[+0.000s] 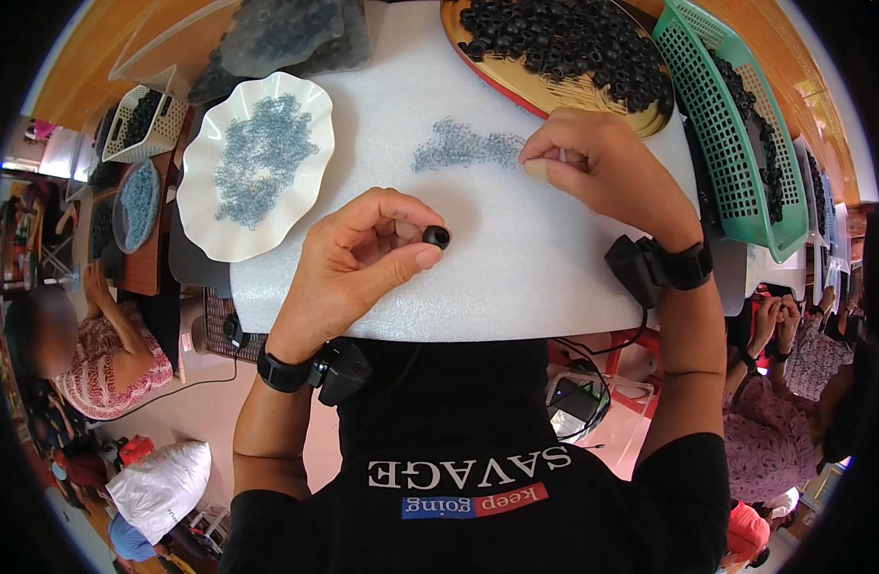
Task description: Inspecting and assembling small black plastic components with metallic inserts at a production table.
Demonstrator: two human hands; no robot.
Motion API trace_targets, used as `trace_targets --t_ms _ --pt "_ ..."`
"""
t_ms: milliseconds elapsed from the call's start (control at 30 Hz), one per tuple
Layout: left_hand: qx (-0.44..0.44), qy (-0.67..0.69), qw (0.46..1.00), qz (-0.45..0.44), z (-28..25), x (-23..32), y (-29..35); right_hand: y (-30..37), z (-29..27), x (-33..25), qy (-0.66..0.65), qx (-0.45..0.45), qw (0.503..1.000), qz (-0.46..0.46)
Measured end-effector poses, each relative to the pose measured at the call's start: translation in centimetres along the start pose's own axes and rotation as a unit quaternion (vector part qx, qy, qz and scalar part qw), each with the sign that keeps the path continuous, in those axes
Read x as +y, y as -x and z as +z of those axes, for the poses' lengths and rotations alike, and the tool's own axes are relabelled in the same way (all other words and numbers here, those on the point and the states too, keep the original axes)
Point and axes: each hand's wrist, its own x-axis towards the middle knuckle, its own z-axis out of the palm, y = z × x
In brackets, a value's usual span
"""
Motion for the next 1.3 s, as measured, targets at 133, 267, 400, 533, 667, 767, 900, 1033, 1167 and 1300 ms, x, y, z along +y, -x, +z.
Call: trace_targets --t_ms 133,267,400,533,667,767,900,1033,1167,1300 --pt "0.001 0.002 1.000 0.000 0.0 0.1 0.0 0.0 0.1 0.2 0.021 0.017 1.000 -0.004" --pt "0.001 0.007 1.000 -0.004 0.0 0.0 0.0 -0.1 0.7 0.4 0.031 0.027 0.998 -0.041" --pt "0.003 0.007 1.000 -0.006 0.1 0.1 0.0 -0.1 0.7 0.2 0.026 0.022 0.999 -0.028" --pt "0.014 0.026 0.999 -0.026 0.2 0.1 -0.3 -0.3 0.9 0.2 0.016 0.008 1.000 0.013" --pt "0.024 0.047 0.998 -0.022 0.8 0.5 -0.6 -0.3 1.4 0.3 0.040 0.047 0.998 -0.025" --pt "0.017 0.059 0.997 -0.037 1.2 0.7 -0.9 -0.3 1.4 0.4 0.055 0.045 0.996 -0.046" --pt "0.014 0.079 0.996 -0.034 1.6 0.4 -1.1 -0.2 1.1 0.2 0.079 0.031 0.995 -0.052" --pt "0.031 0.087 0.995 -0.044 1.9 0.6 -1.4 -0.2 0.5 -0.2 0.011 0.012 0.999 -0.031" --pt "0.038 0.089 0.994 -0.045 2.5 0.4 -1.9 -0.1 0.5 -1.6 -0.235 0.019 0.962 0.137" --pt "0.056 0.095 0.993 -0.043 3.1 0.2 -2.5 -0.2 0.4 -2.3 -0.341 0.013 0.929 0.145"
